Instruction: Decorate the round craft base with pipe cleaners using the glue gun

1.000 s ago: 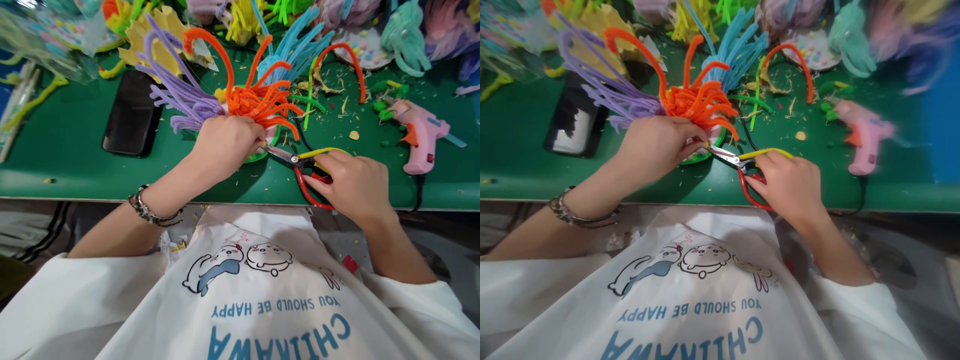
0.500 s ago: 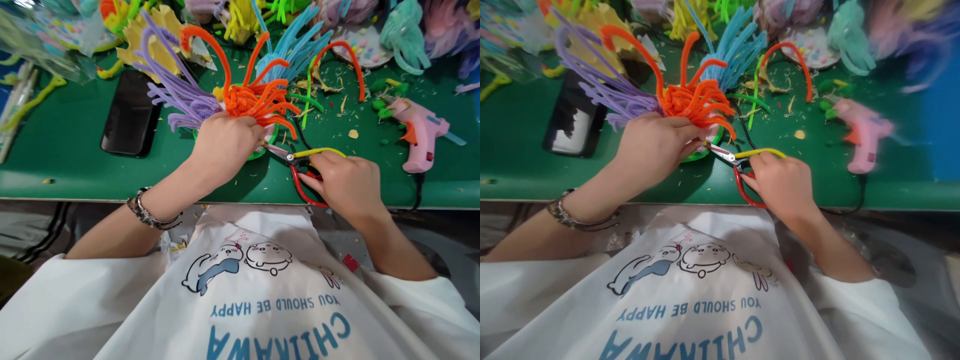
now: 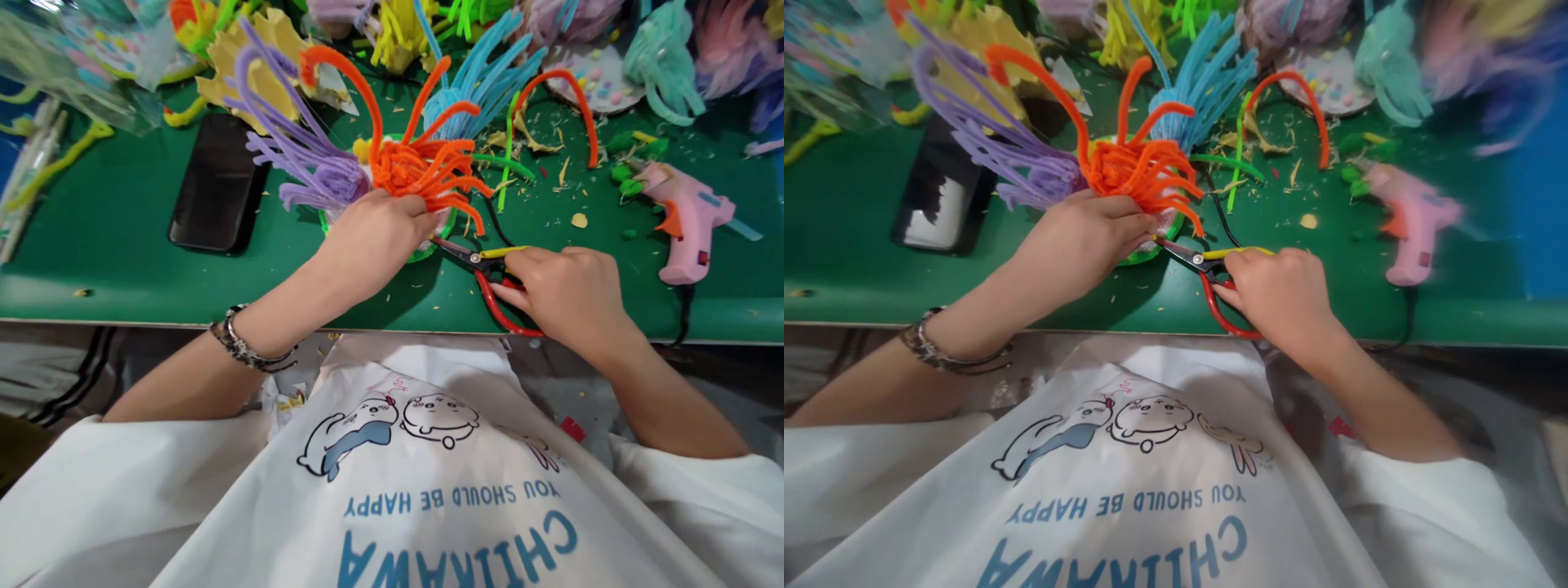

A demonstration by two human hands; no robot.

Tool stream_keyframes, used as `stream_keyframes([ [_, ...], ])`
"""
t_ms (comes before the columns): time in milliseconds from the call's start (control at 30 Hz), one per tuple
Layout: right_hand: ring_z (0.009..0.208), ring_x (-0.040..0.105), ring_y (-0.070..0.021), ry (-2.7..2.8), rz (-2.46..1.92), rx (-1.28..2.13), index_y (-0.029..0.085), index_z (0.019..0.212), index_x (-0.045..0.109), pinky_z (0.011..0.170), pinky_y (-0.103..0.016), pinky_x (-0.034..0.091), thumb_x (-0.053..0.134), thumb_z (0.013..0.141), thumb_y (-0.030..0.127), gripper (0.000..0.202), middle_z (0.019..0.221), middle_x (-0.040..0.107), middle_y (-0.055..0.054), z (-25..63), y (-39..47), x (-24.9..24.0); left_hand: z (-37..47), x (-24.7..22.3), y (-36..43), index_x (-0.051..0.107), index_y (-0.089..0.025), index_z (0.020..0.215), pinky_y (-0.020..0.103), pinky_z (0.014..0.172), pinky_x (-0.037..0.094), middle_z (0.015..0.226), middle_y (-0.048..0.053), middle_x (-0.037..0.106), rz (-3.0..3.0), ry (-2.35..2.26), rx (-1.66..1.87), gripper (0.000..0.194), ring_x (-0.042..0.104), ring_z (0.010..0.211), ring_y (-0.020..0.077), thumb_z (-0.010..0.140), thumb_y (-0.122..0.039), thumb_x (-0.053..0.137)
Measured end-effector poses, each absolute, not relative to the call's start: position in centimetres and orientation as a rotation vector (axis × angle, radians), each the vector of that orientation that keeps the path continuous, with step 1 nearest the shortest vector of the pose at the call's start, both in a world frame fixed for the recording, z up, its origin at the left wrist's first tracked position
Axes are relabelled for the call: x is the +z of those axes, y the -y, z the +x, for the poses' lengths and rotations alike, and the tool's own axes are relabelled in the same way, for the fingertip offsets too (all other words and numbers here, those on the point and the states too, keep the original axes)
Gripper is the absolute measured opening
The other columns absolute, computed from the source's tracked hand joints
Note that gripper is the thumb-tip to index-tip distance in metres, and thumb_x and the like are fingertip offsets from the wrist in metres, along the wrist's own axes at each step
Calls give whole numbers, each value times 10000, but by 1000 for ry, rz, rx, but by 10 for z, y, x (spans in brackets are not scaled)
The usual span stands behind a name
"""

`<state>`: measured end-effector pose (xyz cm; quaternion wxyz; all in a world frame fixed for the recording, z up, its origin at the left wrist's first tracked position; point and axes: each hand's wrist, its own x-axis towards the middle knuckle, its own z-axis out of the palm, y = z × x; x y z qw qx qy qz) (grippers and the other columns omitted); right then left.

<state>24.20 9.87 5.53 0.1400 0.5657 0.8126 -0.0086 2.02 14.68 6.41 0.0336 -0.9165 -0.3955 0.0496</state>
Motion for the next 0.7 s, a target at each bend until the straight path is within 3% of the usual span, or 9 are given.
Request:
stream_keyframes([
  [167, 706, 593, -209, -2444, 1609, 83, 155, 990, 657, 624, -305, 177, 497, 956, 448, 336, 876, 728, -125, 244, -100, 50, 15, 60, -148, 670, -117, 1242, 284, 654, 390, 838, 66, 670, -2805, 1166, 63, 476, 600, 721, 164, 1086, -247, 240],
  [367, 658, 580, -188, -2530, 1567, 166, 151, 951, 640, 630, -309, 179, 487, 948, 409, 301, 819, 714, -111, 244, -104, 51, 14, 53, -151, 661, -110, 1255, 289, 667, 400, 857, 67, 676, -2779, 1043, 9, 550, 624, 763, 173, 1085, -250, 157],
  [567, 661, 595, -200, -2456, 1529, 102, 149, 996, 653, 621, -311, 196, 505, 946, 407, 302, 857, 726, -125, 238, -107, 55, 30, 77, -150, 671, -97, 1249, 304, 659, 364, 1032, 121, 727, -2844, 1246, 307, 445, 638, 812, 189, 1066, -195, 277],
  [700, 677, 604, -211, -2399, 1553, 42, 156, 1022, 659, 598, -305, 186, 495, 958, 449, 341, 891, 728, -131, 234, -109, 57, 34, 84, -151, 689, -106, 1229, 318, 656, 351, 1034, 125, 726, -2813, 1419, 460, 466, 658, 842, 218, 1078, -231, 266],
])
